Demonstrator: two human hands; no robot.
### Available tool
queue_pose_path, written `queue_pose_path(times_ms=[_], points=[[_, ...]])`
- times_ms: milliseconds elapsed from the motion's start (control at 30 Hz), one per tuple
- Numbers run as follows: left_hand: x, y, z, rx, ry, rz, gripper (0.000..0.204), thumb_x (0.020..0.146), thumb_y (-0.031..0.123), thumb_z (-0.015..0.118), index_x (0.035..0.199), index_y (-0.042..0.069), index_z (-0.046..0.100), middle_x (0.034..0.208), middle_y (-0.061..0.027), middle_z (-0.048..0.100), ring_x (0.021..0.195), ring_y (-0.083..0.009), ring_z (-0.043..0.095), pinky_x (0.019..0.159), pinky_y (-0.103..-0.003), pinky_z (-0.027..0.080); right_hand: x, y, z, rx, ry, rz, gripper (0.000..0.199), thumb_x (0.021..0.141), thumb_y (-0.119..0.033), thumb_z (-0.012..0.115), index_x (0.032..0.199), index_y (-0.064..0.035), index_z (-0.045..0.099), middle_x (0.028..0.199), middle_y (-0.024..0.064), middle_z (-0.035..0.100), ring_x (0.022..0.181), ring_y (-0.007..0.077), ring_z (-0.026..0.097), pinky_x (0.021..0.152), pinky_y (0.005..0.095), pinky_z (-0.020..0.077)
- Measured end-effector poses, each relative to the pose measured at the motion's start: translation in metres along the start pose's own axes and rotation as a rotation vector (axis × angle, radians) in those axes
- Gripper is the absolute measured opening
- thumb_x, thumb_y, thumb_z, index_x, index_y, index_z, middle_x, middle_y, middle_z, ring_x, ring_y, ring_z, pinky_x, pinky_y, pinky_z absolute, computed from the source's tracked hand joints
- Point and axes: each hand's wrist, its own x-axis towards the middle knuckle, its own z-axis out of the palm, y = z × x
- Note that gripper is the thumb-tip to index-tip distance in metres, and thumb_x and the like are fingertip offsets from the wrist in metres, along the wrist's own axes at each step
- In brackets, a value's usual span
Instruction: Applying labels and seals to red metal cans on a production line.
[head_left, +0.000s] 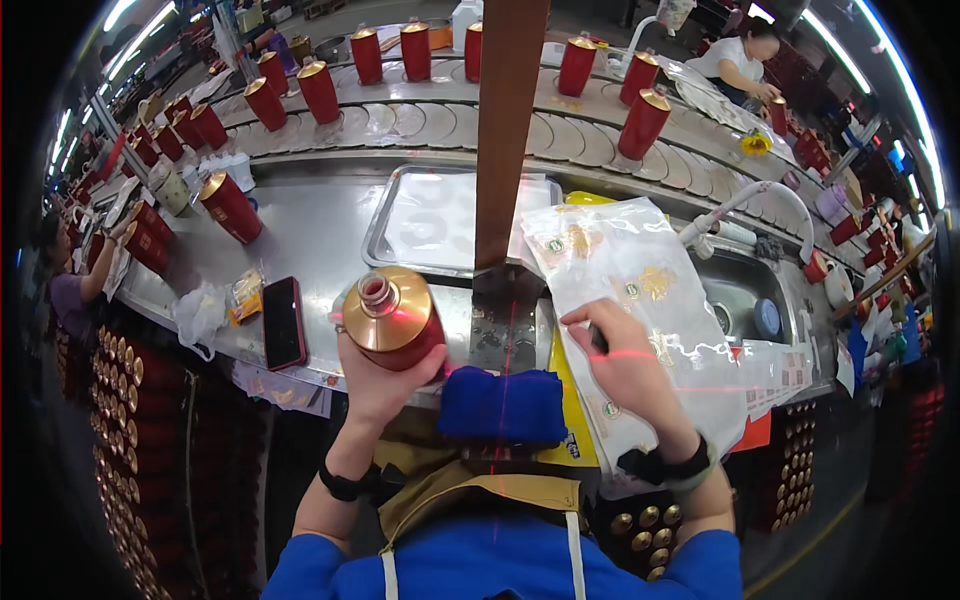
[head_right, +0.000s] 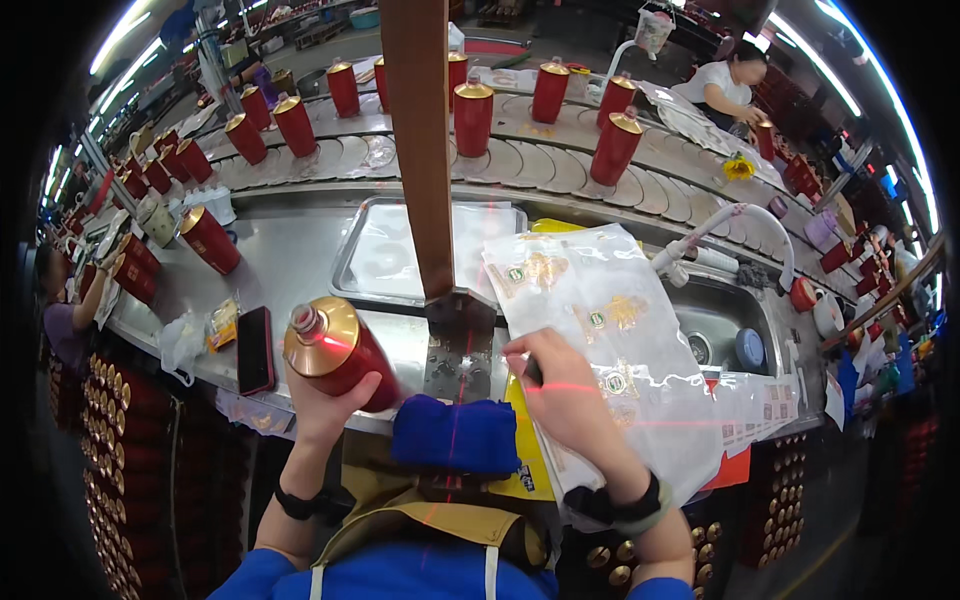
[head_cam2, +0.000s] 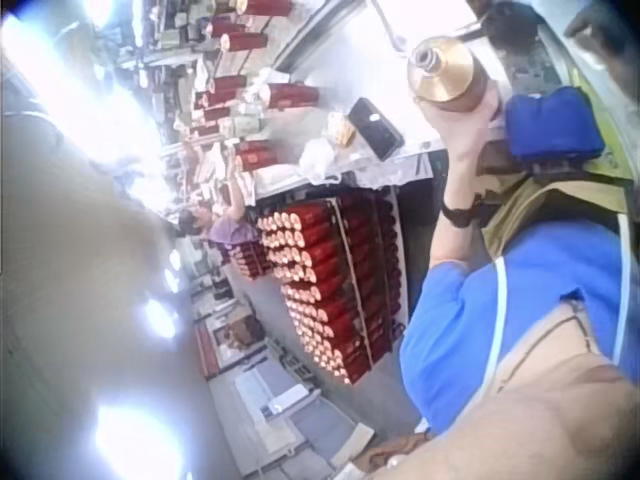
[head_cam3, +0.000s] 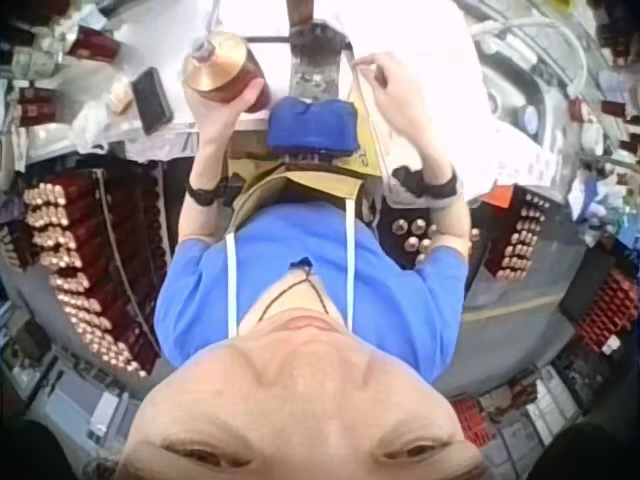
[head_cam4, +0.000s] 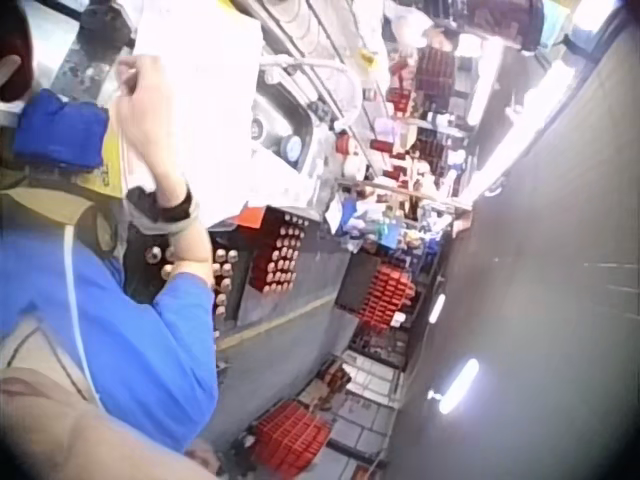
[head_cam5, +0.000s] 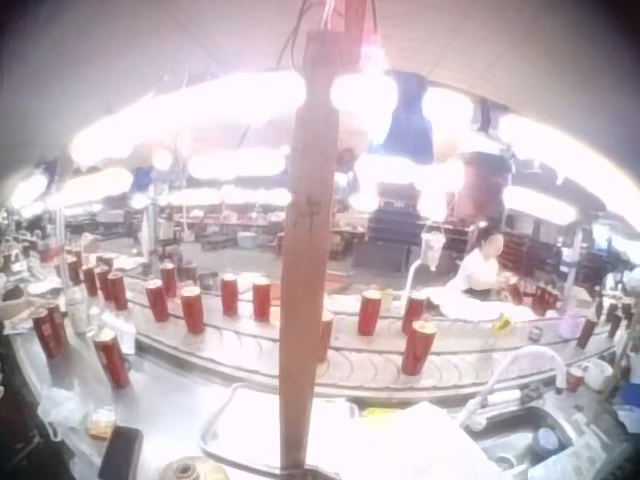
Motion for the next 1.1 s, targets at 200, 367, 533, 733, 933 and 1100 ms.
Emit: queue_pose_path(times_ms=[200, 367, 533, 733, 933, 1100], points=[[-0.006, -0.039, 0.004, 0.002, 0.041, -0.063, 0.094, 0.066, 0.013, 0.095, 0.14, 0.002, 0.039, 0.133, -0.0113, 0.052, 0.123, -0.0224, 0.056, 0.106, -0.039, 0.049, 0.119, 0.078, -0.009, -0.132, -0.126, -0.11, 0.02, 0.094, -0.016, 0.065, 0.101, 0.0009, 0.073, 0.096, 0.0234, 0.072, 0.091, 0.0399, 0.068, 0.082, 0.0441, 0.0531], [-0.01, -0.055, 0.01, -0.103, 0.039, -0.168, 0.097, 0.064, 0.012, 0.096, 0.139, 0.002, 0.036, 0.13, -0.0115, 0.052, 0.122, -0.0214, 0.056, 0.105, -0.038, 0.05, 0.241, 0.144, 0.015, -0.399, -0.236, 0.009, 0.03, 0.091, -0.023, 0.067, 0.113, -0.0052, 0.075, 0.106, 0.0227, 0.073, 0.102, 0.0398, 0.069, 0.09, 0.046, 0.0542], [-0.008, -0.066, 0.006, 0.043, 0.004, -0.091, 0.094, 0.064, 0.001, 0.093, 0.139, 0.003, 0.036, 0.128, -0.0106, 0.053, 0.115, -0.0186, 0.061, 0.088, -0.032, 0.061, 0.295, 0.192, 0.062, -0.761, -0.168, 0.064, 0.024, 0.092, -0.021, 0.064, 0.107, -0.0064, 0.074, 0.109, 0.0208, 0.072, 0.104, 0.0398, 0.07, 0.089, 0.0495, 0.0569], [-0.015, -0.082, 0.003, 0.02, 0.013, -0.104, 0.084, 0.065, -0.002, 0.092, 0.133, 0.002, 0.044, 0.125, -0.0092, 0.057, 0.108, -0.0182, 0.064, 0.088, -0.031, 0.062, 0.288, 0.201, 0.084, -0.846, 0.056, -0.025, 0.018, 0.091, -0.015, 0.061, 0.096, -0.0059, 0.075, 0.099, 0.0164, 0.073, 0.094, 0.034, 0.074, 0.078, 0.0463, 0.0593], [-0.016, -0.082, 0.002, -0.077, -0.018, -0.154, 0.081, 0.067, -0.004, 0.091, 0.134, 0.002, 0.045, 0.125, -0.0084, 0.057, 0.108, -0.0172, 0.065, 0.085, -0.03, 0.063, 0.282, 0.192, 0.082, -0.834, 0.156, -0.02, 0.013, 0.087, -0.015, 0.064, 0.092, -0.0081, 0.073, 0.097, 0.0119, 0.073, 0.09, 0.0317, 0.073, 0.075, 0.045, 0.0588], [-0.015, -0.072, 0.005, 0.024, -0.018, -0.095, 0.084, 0.068, -0.004, 0.091, 0.136, 0.002, 0.042, 0.127, -0.009, 0.055, 0.111, -0.0177, 0.063, 0.086, -0.03, 0.063, 0.273, 0.152, 0.066, -0.549, 0.218, -0.258, 0.012, 0.077, -0.013, 0.069, 0.087, -0.0068, 0.07, 0.095, 0.0138, 0.072, 0.081, 0.0362, 0.069, 0.074, 0.0452, 0.0574]])
